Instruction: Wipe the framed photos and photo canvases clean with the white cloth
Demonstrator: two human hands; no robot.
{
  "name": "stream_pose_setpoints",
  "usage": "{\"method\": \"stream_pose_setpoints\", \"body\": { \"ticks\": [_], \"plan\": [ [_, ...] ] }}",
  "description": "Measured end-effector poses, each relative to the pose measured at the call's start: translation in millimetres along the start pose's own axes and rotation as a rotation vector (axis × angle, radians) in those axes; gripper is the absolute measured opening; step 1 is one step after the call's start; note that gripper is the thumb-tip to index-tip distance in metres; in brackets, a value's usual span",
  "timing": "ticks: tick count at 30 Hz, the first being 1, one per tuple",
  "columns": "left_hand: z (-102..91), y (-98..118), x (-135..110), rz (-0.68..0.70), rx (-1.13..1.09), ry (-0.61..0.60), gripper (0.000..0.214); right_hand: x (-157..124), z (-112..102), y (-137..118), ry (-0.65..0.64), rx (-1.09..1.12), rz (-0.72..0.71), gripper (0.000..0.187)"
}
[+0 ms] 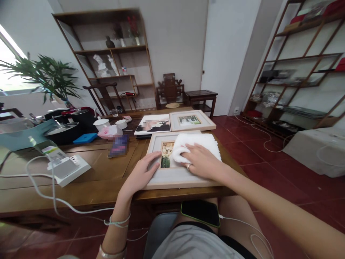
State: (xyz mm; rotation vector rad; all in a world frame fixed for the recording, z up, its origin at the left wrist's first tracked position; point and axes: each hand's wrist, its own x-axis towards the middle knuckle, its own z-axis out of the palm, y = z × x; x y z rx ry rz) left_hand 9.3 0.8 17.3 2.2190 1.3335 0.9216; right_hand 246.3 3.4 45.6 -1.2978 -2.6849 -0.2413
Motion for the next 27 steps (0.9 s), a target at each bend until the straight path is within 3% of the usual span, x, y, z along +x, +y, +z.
{"method": "stream_pose_setpoints", "body": {
  "ticks": [6, 10, 15, 21, 24, 27],
  "plan": [
    [-1.1, 0, 0, 0.009, -0.011, -0.002, 0.036, 47, 17, 42, 0.079, -0.101, 0.041, 0.039],
    [-1.3, 1, 0, 0.007, -0.021, -0.003, 0.036, 58, 22, 49, 0.041, -0.093, 0.024, 0.044],
    [-0.5, 1, 0, -0.009, -0.021, -0.007, 0.036, 35, 11, 35, -0.098, 0.036, -0.06, 0.041],
    [1.1, -1, 0, 0.0, -0.009, -0.006, 0.038, -16, -28, 5, -0.266, 0.228, -0.174, 0.04],
    [1.1, -1, 0, 0.001, 0.003, -0.003, 0.038, -35, -45, -12, -0.301, 0.29, -0.15, 0.039],
    [1.1, -1, 0, 0.005, 0.007, -0.006, 0.038, -42, -49, -22, -0.284, 0.32, -0.097, 0.033]
  ]
}}
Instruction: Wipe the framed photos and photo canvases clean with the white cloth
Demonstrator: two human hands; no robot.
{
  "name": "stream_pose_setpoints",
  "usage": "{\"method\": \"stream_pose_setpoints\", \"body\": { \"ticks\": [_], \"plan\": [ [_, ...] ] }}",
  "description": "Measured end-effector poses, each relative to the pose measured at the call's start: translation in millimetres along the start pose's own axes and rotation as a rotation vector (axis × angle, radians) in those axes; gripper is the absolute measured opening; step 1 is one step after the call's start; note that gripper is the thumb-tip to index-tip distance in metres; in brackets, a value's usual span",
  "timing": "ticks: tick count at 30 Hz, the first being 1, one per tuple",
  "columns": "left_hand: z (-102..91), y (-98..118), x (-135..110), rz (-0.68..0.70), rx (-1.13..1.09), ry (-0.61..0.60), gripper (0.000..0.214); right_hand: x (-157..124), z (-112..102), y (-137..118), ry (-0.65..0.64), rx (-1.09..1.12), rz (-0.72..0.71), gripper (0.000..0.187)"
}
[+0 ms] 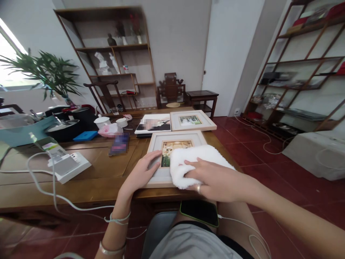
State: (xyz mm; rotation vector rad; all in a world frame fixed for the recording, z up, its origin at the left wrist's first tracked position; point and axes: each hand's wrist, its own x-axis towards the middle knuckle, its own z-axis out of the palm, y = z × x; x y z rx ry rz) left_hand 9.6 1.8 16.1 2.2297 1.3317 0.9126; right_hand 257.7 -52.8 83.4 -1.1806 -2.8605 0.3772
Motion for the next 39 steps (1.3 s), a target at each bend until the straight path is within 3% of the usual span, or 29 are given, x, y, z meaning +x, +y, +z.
{"method": "stream_pose_setpoints", "body": {
  "ticks": [3, 8, 15, 19, 24, 30, 35, 39],
  "plan": [
    [0.2, 0, 0, 0.001, -0.002, -0.006, 0.038, 8, 10, 6, 0.085, -0.041, 0.002, 0.031],
    [-0.1, 0, 0, -0.003, -0.003, -0.005, 0.038, 39, 24, 39, 0.2, -0.215, -0.034, 0.033],
    [-1.3, -2, 0, -0.007, -0.003, -0.029, 0.038, 91, 19, 91, 0.343, -0.398, 0.151, 0.043],
    [-0.8, -3, 1, -0.002, -0.003, -0.026, 0.037, 105, 17, 100, 0.332, -0.392, 0.188, 0.044],
    [-0.3, -2, 0, -0.009, -0.004, -0.025, 0.038, 88, 19, 79, 0.238, -0.313, 0.109, 0.043],
    [0.5, -1, 0, -0.004, 0.004, -0.019, 0.038, 36, 11, 23, 0.046, -0.075, -0.022, 0.038],
    [0.5, -1, 1, 0.007, 0.008, -0.021, 0.038, 12, 9, -14, 0.039, 0.033, -0.017, 0.03],
    [0.0, -1, 0, 0.008, 0.005, -0.019, 0.037, 23, 19, -5, 0.113, -0.006, 0.017, 0.035]
  ]
}}
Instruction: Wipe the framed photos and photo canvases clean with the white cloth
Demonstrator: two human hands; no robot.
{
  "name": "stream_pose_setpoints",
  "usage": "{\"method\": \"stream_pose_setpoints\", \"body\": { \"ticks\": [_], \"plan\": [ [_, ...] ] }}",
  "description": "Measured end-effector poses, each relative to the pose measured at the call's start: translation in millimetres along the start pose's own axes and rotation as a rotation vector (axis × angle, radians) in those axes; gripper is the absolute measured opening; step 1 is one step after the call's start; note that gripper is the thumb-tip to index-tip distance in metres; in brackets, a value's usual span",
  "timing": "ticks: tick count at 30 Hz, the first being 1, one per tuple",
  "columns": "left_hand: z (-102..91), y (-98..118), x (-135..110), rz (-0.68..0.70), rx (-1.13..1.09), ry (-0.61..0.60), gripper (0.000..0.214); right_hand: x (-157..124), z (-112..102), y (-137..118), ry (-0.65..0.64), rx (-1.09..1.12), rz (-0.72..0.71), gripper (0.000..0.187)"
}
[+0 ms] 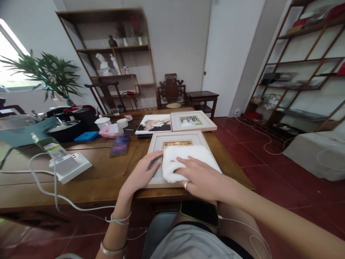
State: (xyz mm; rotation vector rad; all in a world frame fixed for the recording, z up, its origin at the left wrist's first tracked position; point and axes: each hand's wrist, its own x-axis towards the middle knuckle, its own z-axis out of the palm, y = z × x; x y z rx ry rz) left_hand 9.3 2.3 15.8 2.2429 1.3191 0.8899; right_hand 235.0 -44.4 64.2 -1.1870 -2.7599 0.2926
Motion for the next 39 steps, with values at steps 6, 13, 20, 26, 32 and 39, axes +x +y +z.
{"method": "stream_pose_setpoints", "body": {
  "ticks": [6, 13, 20, 26, 32, 39],
  "plan": [
    [-0.4, 1, 0, -0.013, -0.01, 0.003, 0.037, 43, 16, 58, 0.146, -0.245, 0.022, 0.039],
    [-0.7, 2, 0, -0.016, -0.005, -0.006, 0.037, 87, 11, 92, 0.168, -0.295, 0.111, 0.043],
    [1.4, -1, 0, 0.01, -0.018, 0.018, 0.037, 58, 0, 44, 0.002, -0.136, 0.059, 0.043],
    [3.0, -2, 0, 0.012, -0.014, 0.038, 0.036, 10, -21, -12, -0.158, -0.004, 0.034, 0.029],
    [2.7, -1, 0, 0.023, -0.01, 0.031, 0.035, 5, -10, -15, -0.087, 0.019, 0.01, 0.033],
    [0.5, 1, 0, 0.009, 0.001, 0.012, 0.035, 45, 9, 45, 0.047, -0.148, -0.048, 0.036]
  ]
}}
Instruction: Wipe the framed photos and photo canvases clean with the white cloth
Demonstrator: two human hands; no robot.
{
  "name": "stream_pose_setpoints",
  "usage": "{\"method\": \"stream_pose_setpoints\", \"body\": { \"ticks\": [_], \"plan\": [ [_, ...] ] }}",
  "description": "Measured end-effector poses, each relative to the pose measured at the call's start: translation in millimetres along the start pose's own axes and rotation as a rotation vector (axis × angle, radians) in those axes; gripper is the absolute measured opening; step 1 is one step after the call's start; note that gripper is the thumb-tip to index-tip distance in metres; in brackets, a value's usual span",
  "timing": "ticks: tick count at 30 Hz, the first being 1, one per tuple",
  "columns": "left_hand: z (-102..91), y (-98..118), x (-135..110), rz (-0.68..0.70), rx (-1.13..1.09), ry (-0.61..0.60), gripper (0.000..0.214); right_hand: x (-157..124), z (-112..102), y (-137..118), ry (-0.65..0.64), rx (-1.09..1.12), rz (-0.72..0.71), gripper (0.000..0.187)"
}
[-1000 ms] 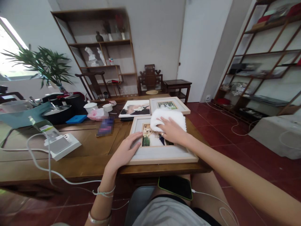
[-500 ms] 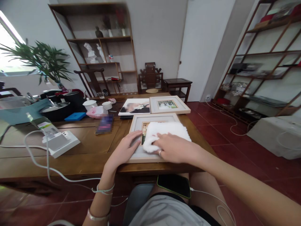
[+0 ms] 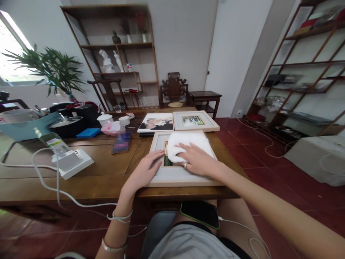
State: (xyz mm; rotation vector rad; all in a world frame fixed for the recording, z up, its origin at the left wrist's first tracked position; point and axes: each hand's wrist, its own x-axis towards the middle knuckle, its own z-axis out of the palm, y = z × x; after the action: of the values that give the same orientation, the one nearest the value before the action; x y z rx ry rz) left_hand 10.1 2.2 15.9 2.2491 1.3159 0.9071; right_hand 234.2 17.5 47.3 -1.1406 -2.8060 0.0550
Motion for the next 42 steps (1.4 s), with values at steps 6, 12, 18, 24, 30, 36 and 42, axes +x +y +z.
{"method": "stream_pose_setpoints", "body": {
  "ticks": [6, 12, 18, 24, 30, 36, 42],
  "plan": [
    [-0.2, 0, 0, -0.008, 0.001, -0.006, 0.035, 32, 6, 36, 0.061, -0.103, 0.015, 0.04],
    [2.0, -1, 0, -0.001, -0.008, 0.022, 0.035, 35, 4, 23, -0.007, -0.032, 0.05, 0.048],
    [0.8, 0, 0, -0.008, -0.009, 0.008, 0.036, -5, -14, -19, -0.126, 0.12, -0.03, 0.041],
    [2.8, -3, 0, 0.012, -0.008, 0.033, 0.035, -47, -30, -53, -0.144, 0.183, 0.007, 0.032],
    [3.3, -3, 0, 0.015, 0.002, 0.026, 0.035, -42, -25, -42, -0.106, 0.231, 0.084, 0.036],
    [0.1, 1, 0, -0.025, 0.009, -0.004, 0.036, -10, -7, -11, 0.003, 0.089, 0.162, 0.041],
    [0.5, 0, 0, -0.035, -0.069, 0.057, 0.039, 21, -2, -18, -0.042, 0.066, 0.182, 0.047]
  ]
}}
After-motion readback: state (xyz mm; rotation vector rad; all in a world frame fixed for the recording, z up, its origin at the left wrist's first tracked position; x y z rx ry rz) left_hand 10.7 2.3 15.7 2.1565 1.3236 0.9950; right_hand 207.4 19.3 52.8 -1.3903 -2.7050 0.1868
